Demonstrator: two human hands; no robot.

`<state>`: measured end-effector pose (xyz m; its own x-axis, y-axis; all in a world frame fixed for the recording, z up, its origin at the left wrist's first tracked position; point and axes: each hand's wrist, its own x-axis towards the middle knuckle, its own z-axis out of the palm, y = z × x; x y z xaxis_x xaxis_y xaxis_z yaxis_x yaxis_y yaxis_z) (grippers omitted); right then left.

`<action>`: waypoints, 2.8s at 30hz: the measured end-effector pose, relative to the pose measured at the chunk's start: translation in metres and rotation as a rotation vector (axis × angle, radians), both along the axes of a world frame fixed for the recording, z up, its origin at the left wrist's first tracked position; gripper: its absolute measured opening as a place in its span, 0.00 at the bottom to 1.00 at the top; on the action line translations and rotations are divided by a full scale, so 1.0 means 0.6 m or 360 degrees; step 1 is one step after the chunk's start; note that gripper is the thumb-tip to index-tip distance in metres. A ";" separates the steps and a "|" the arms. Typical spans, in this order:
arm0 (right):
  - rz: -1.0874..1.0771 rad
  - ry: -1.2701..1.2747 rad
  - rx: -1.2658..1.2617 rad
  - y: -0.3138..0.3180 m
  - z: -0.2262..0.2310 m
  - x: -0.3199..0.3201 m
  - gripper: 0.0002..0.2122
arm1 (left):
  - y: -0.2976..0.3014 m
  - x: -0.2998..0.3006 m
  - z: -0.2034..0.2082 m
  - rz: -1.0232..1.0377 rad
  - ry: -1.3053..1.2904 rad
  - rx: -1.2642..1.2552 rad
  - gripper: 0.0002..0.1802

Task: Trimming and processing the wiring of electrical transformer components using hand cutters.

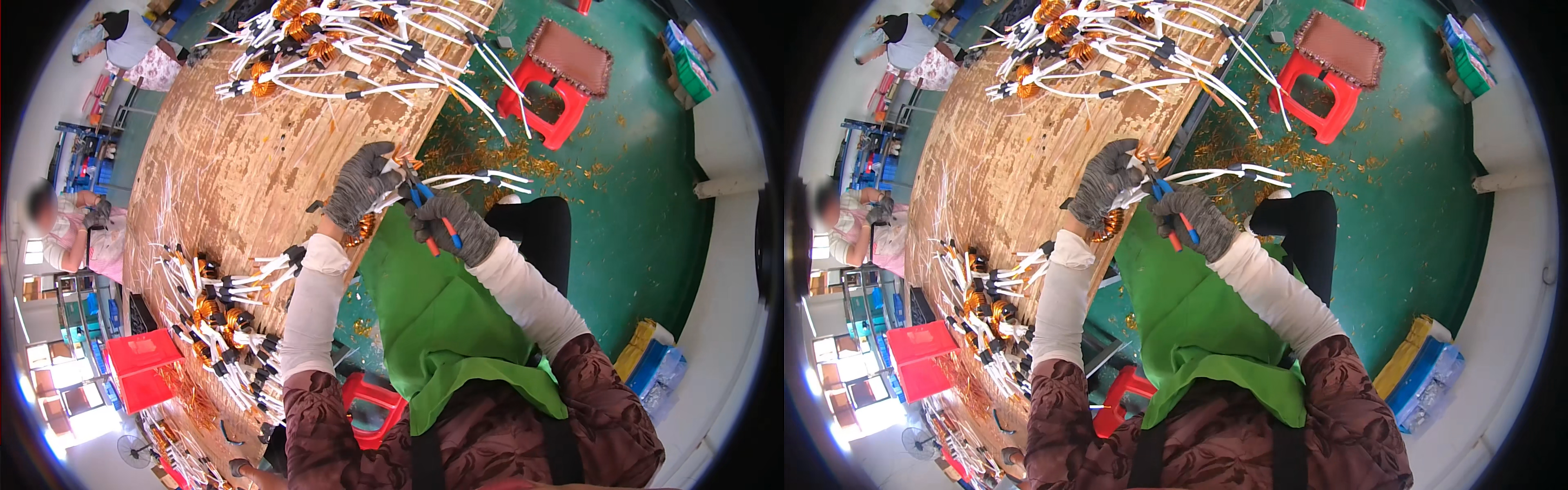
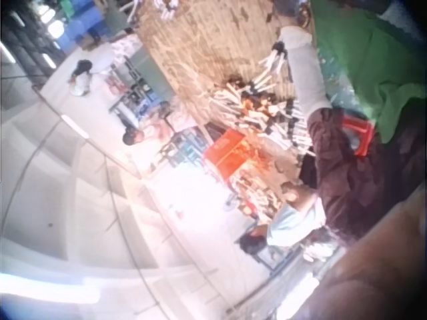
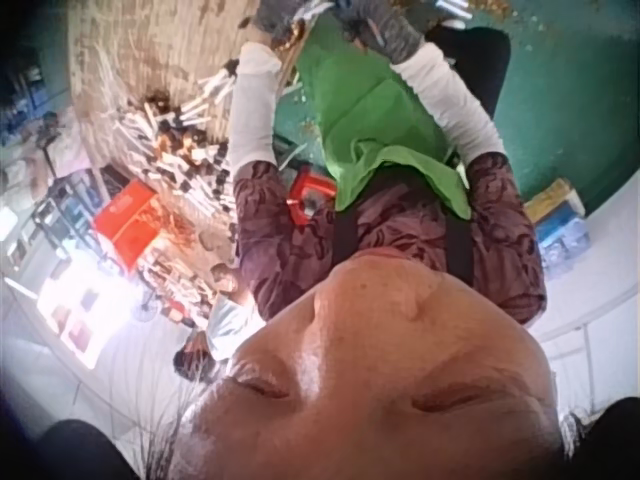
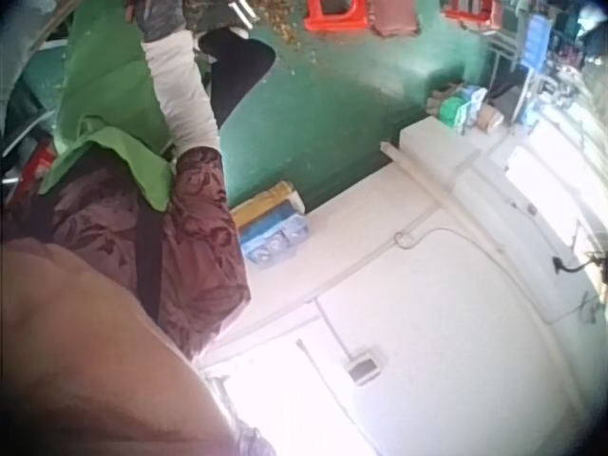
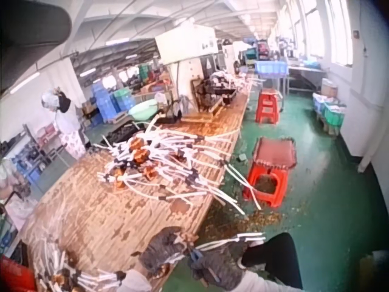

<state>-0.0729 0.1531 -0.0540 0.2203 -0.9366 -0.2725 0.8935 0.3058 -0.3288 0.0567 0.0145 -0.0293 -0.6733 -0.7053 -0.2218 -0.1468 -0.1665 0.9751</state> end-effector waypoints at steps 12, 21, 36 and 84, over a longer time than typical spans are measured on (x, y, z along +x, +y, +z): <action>-0.0279 0.1006 0.0143 0.021 -0.006 -0.005 0.15 | 0.009 -0.028 -0.003 -0.0144 -0.0786 -0.1063 0.31; -0.0414 0.2296 -0.0293 0.020 0.041 -0.088 0.26 | -0.006 0.023 0.022 -0.0294 -0.0408 -0.0537 0.23; 0.0260 0.3753 -0.0471 -0.044 0.092 -0.025 0.29 | 0.012 0.017 -0.013 0.0129 -0.0103 -0.0563 0.09; -0.0706 0.0821 -0.0203 -0.054 0.053 0.013 0.13 | 0.028 0.017 -0.023 0.0256 -0.0089 -0.0636 0.01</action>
